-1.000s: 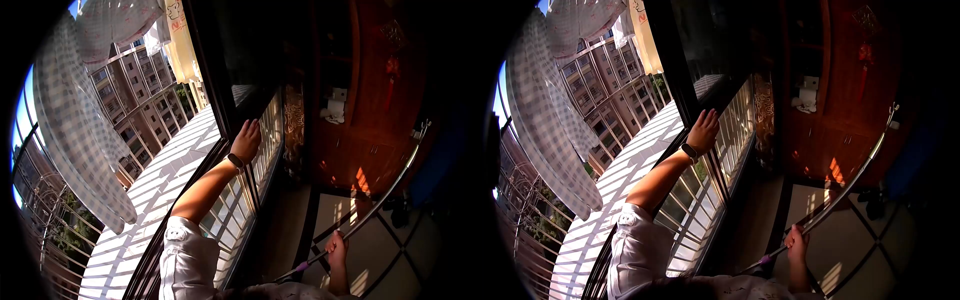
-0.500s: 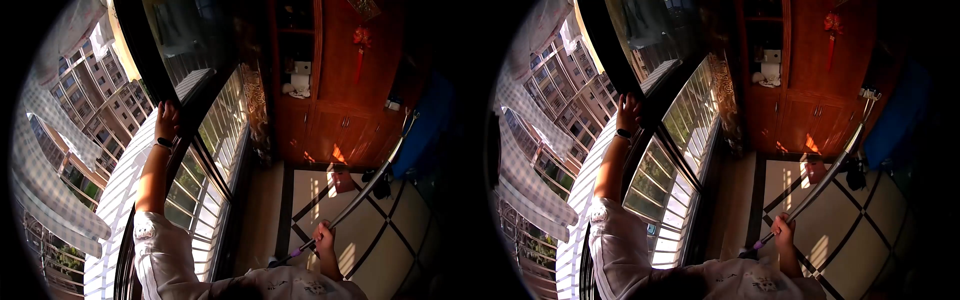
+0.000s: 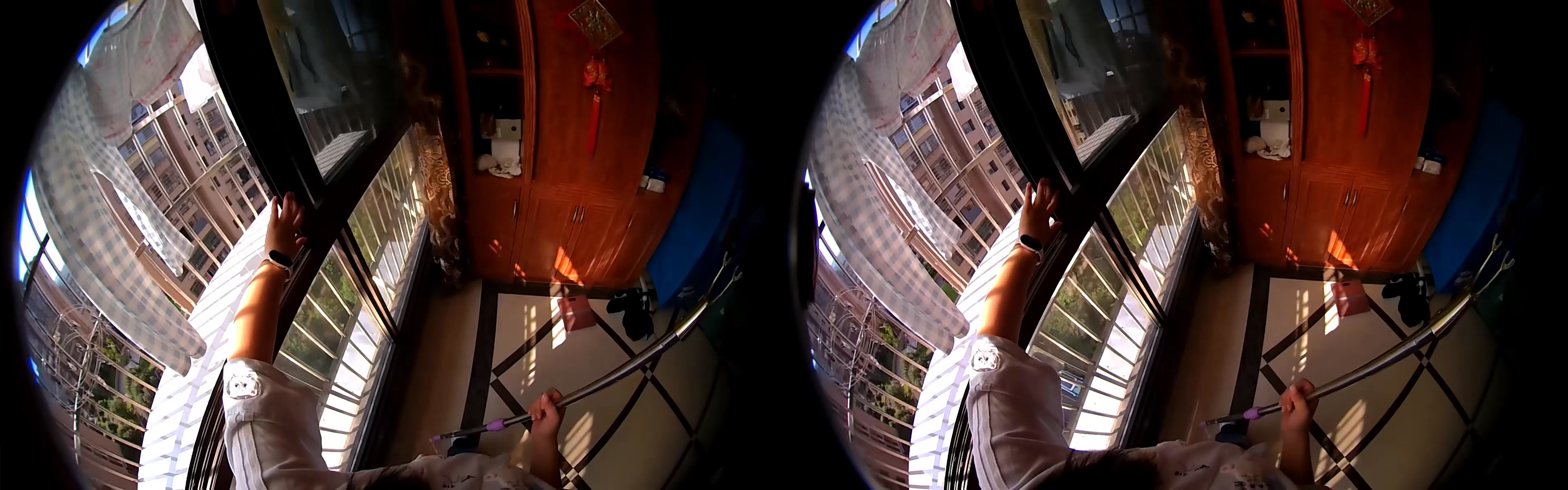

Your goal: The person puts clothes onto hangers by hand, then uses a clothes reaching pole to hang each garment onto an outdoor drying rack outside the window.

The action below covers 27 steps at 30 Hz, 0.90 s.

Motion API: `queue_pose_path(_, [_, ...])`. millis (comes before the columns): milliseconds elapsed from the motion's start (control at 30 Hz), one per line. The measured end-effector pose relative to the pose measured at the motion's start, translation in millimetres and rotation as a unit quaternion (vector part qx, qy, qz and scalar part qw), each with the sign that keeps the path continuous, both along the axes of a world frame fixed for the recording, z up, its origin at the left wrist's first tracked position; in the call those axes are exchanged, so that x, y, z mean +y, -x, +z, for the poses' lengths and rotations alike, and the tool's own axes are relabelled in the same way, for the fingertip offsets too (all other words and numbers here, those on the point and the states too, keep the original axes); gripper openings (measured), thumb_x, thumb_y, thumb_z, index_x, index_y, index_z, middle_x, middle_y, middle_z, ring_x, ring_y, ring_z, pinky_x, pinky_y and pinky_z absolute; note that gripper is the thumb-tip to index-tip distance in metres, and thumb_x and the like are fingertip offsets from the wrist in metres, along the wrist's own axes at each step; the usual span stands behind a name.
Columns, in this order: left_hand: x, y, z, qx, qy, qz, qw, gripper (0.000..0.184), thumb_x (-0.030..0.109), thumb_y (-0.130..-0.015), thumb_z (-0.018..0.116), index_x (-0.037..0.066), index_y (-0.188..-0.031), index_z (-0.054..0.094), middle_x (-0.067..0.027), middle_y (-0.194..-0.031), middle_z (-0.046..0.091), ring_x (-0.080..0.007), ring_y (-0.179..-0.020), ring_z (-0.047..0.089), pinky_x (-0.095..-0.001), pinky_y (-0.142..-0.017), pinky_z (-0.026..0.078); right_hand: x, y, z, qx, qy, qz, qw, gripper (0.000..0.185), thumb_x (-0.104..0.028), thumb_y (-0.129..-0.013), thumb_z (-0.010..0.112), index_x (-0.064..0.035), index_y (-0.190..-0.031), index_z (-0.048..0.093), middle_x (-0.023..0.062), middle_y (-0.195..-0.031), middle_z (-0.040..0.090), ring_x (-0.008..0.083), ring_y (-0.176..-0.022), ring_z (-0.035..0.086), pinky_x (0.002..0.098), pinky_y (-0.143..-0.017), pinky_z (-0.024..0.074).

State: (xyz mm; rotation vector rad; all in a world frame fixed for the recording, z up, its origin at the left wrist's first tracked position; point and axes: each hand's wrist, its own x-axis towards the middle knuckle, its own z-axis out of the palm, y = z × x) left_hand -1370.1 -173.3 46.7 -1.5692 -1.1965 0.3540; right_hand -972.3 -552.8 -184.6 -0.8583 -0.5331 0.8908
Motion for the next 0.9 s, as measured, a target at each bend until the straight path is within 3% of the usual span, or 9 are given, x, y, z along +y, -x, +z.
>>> queue_pose_path(100, [-29, 3, 5, 0.004, 0.016, 0.017, 1.0, 0.072, 0.048, -0.074, 0.052, 0.015, -0.133, 0.028, -0.0109, -0.14, 0.022, -0.0259, -0.132, 0.012, -0.0469, -0.107, 0.006, -15, 8, -6, -0.002, 0.002, 0.01, 1.0, 0.022, -0.015, -0.081, 0.052, -0.0096, -0.066, 0.037, -0.0001, -0.043, 0.033, 0.01, -0.037, 0.032, 0.0252, -0.041, 0.0301])
queue_pose_path(133, [-33, 11, 3, 0.052, -0.02, 0.02, 0.998, 0.066, 0.041, -0.076, 0.049, 0.016, -0.134, 0.027, -0.0088, -0.14, 0.022, -0.0249, -0.132, 0.013, -0.0468, -0.107, 0.006, -22, 12, -6, 0.035, 0.002, 0.005, 0.999, 0.022, -0.009, -0.078, 0.054, -0.0087, -0.064, 0.037, -0.0007, -0.046, 0.033, 0.0085, -0.039, 0.032, 0.0234, -0.042, 0.0293])
queue_pose_path(200, [-40, 30, -3, 0.108, -0.078, -0.001, 0.991, 0.058, 0.027, -0.079, 0.043, 0.018, -0.134, 0.027, -0.0069, -0.14, 0.023, -0.0237, -0.131, 0.013, -0.0467, -0.107, 0.007, -34, 20, -7, 0.035, 0.012, 0.007, 0.999, 0.022, -0.009, -0.078, 0.054, -0.0088, -0.064, 0.037, -0.001, -0.046, 0.033, 0.0082, -0.039, 0.032, 0.0232, -0.042, 0.0292])
queue_pose_path(667, [-211, 108, -5, 0.074, -0.071, 0.002, 0.995, 0.052, 0.023, -0.082, 0.04, 0.018, -0.133, 0.028, -0.0079, -0.14, 0.024, -0.022, -0.131, 0.015, -0.0443, -0.107, 0.01, -184, 101, -4, 0.032, 0.034, 0.052, 0.998, 0.021, -0.007, -0.076, 0.055, -0.008, -0.062, 0.038, -0.0004, -0.047, 0.035, 0.0083, -0.04, 0.034, 0.0225, -0.041, 0.0301])
queue_pose_path(833, [-276, 141, -15, 0.021, -0.077, -0.023, 0.997, 0.059, 0.015, -0.075, 0.044, 0.014, -0.132, 0.03, -0.0096, -0.14, 0.025, -0.0227, -0.132, 0.016, -0.0445, -0.107, 0.011, -238, 119, -1, 0.038, 0.03, 0.056, 0.997, 0.022, -0.007, -0.075, 0.055, -0.008, -0.061, 0.038, -0.0004, -0.046, 0.035, 0.0084, -0.04, 0.033, 0.0226, -0.041, 0.0302])
queue_pose_path(900, [-307, 146, -14, -0.015, -0.056, -0.009, 0.998, 0.061, 0.017, -0.074, 0.046, 0.014, -0.133, 0.03, -0.0099, -0.14, 0.024, -0.0229, -0.132, 0.015, -0.0458, -0.107, 0.008, -256, 119, -2, -0.002, 0.032, 0.078, 0.996, 0.023, -0.014, -0.079, 0.052, -0.0092, -0.064, 0.036, -0.0003, -0.045, 0.033, 0.0099, -0.039, 0.033, 0.0248, -0.044, 0.0315])
